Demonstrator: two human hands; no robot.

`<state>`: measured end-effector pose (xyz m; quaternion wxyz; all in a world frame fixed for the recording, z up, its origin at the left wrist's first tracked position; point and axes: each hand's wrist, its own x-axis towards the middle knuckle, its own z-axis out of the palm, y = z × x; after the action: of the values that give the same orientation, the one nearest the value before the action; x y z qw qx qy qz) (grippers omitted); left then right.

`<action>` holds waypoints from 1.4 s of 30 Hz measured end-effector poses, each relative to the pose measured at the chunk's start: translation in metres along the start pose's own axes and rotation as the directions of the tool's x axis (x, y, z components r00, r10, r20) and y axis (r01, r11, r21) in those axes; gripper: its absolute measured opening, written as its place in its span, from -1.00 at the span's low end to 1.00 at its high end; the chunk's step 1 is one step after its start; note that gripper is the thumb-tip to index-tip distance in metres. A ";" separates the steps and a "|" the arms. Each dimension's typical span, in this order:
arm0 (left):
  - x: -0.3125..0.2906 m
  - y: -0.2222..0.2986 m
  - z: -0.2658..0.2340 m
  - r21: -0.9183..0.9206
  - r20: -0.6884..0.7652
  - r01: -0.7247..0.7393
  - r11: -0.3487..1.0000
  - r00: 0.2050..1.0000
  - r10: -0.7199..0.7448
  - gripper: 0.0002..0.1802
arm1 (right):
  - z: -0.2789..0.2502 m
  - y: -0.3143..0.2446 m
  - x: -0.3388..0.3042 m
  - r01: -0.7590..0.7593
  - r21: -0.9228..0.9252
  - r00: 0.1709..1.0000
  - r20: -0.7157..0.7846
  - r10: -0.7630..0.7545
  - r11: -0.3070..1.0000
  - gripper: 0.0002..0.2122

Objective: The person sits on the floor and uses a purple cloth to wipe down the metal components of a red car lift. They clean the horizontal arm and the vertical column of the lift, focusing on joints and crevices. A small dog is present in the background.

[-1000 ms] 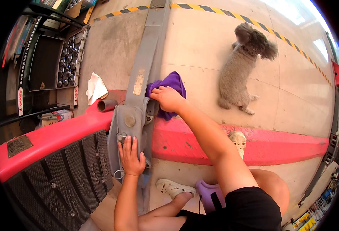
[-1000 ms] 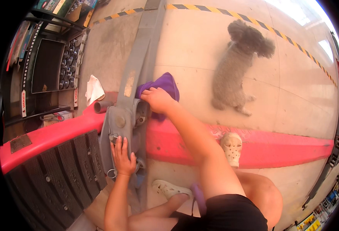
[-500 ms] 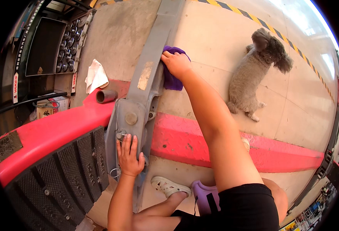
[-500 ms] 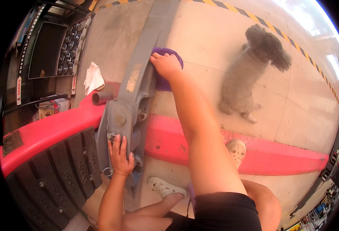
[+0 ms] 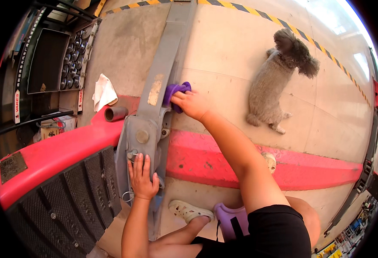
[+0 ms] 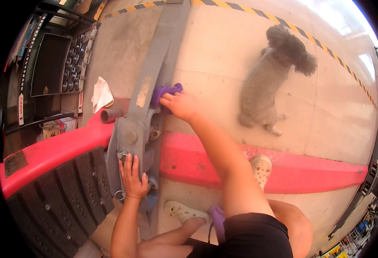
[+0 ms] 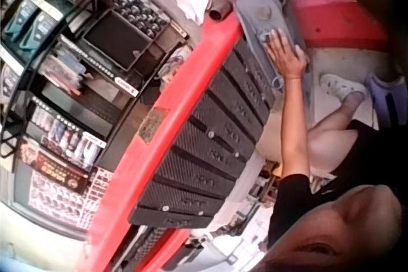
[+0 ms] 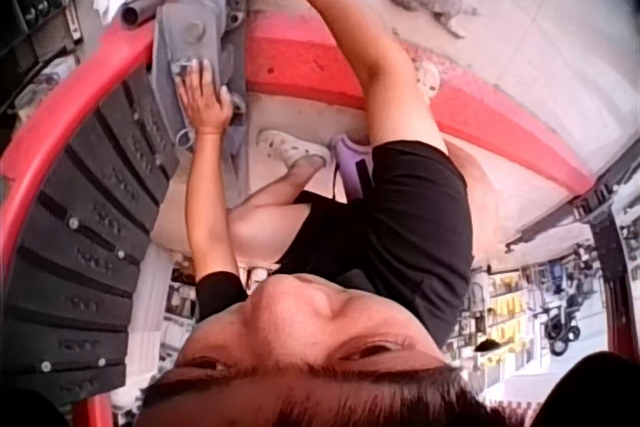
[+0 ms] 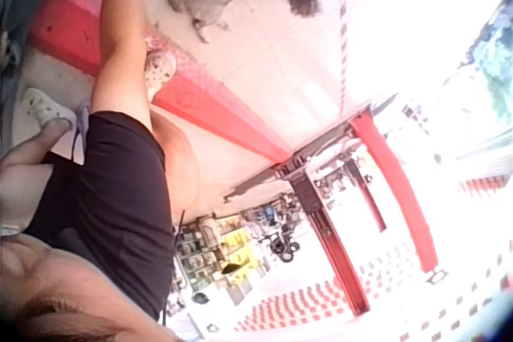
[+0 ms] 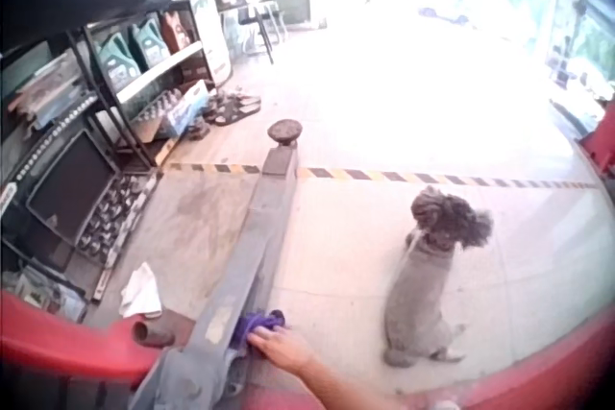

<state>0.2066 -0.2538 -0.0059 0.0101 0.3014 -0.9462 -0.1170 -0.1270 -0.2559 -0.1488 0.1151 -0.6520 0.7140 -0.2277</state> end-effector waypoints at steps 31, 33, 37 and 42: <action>0.001 0.003 0.002 0.057 0.015 -0.025 0.998 1.000 0.025 -0.20 | -0.017 -0.014 0.057 -0.063 -0.286 0.991 0.099 0.094 0.956 -0.61; 0.001 0.003 0.003 0.061 0.026 -0.030 0.998 0.999 0.029 -0.19 | -0.032 -0.034 0.054 -0.026 -0.334 0.961 0.251 0.115 0.942 -0.59; 0.002 0.004 0.000 0.077 0.047 -0.032 0.997 0.998 0.028 -0.18 | -0.031 -0.028 0.044 0.195 -0.226 0.950 0.285 -0.126 0.954 -0.64; -0.002 0.001 0.001 0.088 0.072 -0.037 0.995 0.997 0.031 -0.16 | -0.019 0.000 0.014 0.309 -0.058 0.951 0.038 -0.307 0.949 -0.60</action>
<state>0.2074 -0.2522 -0.0062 -0.0348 0.2811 -0.9553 -0.0848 -0.1371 -0.2666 -0.1305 0.0676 -0.7618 0.6089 -0.2108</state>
